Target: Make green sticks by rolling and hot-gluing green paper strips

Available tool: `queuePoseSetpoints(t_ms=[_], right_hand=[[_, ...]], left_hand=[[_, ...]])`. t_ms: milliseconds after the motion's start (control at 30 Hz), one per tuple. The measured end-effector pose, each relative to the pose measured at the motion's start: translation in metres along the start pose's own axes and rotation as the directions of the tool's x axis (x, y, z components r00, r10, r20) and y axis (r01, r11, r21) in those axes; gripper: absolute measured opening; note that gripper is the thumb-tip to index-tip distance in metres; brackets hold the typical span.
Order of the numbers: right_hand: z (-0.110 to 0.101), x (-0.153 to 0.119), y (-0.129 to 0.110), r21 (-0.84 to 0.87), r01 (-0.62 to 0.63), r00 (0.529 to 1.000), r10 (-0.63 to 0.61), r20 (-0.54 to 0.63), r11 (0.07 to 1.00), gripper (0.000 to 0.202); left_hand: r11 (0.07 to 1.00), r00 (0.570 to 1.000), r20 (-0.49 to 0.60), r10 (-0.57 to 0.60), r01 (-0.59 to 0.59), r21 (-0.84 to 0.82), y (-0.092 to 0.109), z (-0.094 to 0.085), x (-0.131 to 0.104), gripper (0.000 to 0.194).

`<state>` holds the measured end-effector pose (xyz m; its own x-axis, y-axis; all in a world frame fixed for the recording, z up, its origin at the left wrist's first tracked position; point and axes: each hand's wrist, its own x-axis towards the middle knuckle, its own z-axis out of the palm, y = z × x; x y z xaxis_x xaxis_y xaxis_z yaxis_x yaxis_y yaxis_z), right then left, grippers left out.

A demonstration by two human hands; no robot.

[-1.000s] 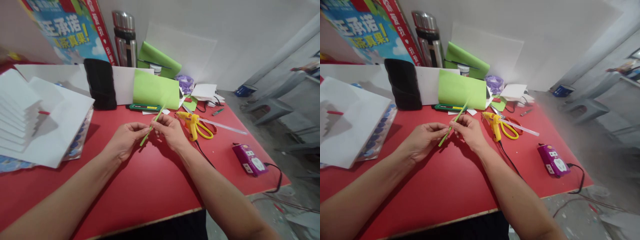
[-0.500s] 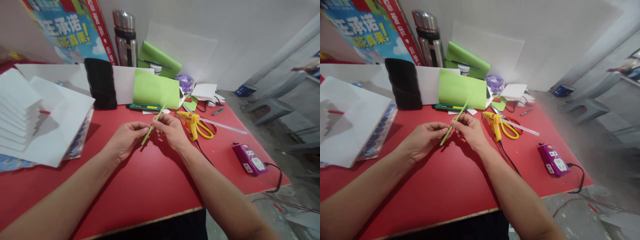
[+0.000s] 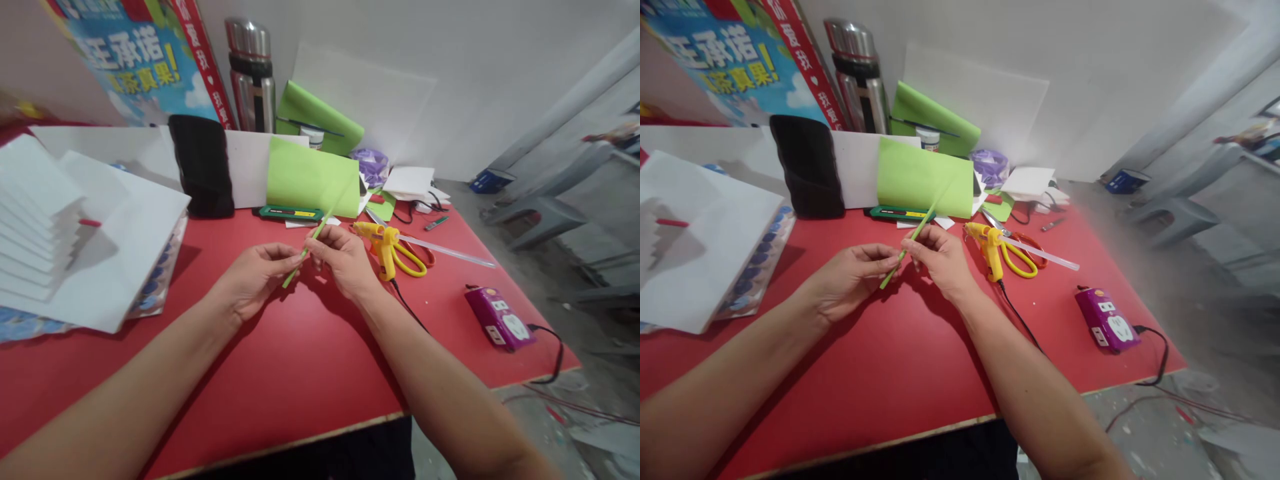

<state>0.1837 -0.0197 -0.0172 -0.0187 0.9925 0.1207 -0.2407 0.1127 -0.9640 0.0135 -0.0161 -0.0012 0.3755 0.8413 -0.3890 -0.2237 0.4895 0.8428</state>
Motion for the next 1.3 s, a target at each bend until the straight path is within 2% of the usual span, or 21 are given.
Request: queuePoseSetpoints(t_ms=[267,433,600,733,867,1300], right_hand=[[-0.0012,0.0003,0.0011,0.022,0.016,1.000,-0.016,0.015,1.000,0.024],[-0.0025,0.0014,0.0010,0.030,0.003,1.000,-0.003,0.012,1.000,0.026],[-0.0050,0.0032,-0.0008,0.036,-0.005,1.000,0.005,-0.005,0.999,0.025],[-0.0066,0.0038,-0.0009,0.021,-0.016,1.000,0.016,-0.012,1.000,0.029],[-0.0062,0.0026,-0.0003,0.024,-0.010,1.000,0.010,-0.006,1.000,0.028],[-0.0031,0.0004,-0.0007,-0.022,0.017,1.000,-0.018,-0.013,1.000,0.024]], left_hand=[[0.999,0.998,0.059,-0.008,0.010,-0.033,0.0035,-0.0022,0.0004,0.026],[0.998,0.999,0.045,-0.010,0.012,-0.060,0.0047,-0.0007,-0.0007,0.020],[0.995,0.998,0.046,0.046,-0.042,-0.087,0.0052,0.0005,-0.0012,0.015],[0.997,0.995,0.078,0.060,-0.057,-0.044,0.0036,0.0012,-0.0009,0.022],[1.000,0.999,0.045,0.007,-0.008,0.007,0.0011,0.0026,-0.0016,0.029],[0.998,0.996,0.065,-0.057,0.059,-0.025,0.0025,-0.0037,-0.0002,0.027]])
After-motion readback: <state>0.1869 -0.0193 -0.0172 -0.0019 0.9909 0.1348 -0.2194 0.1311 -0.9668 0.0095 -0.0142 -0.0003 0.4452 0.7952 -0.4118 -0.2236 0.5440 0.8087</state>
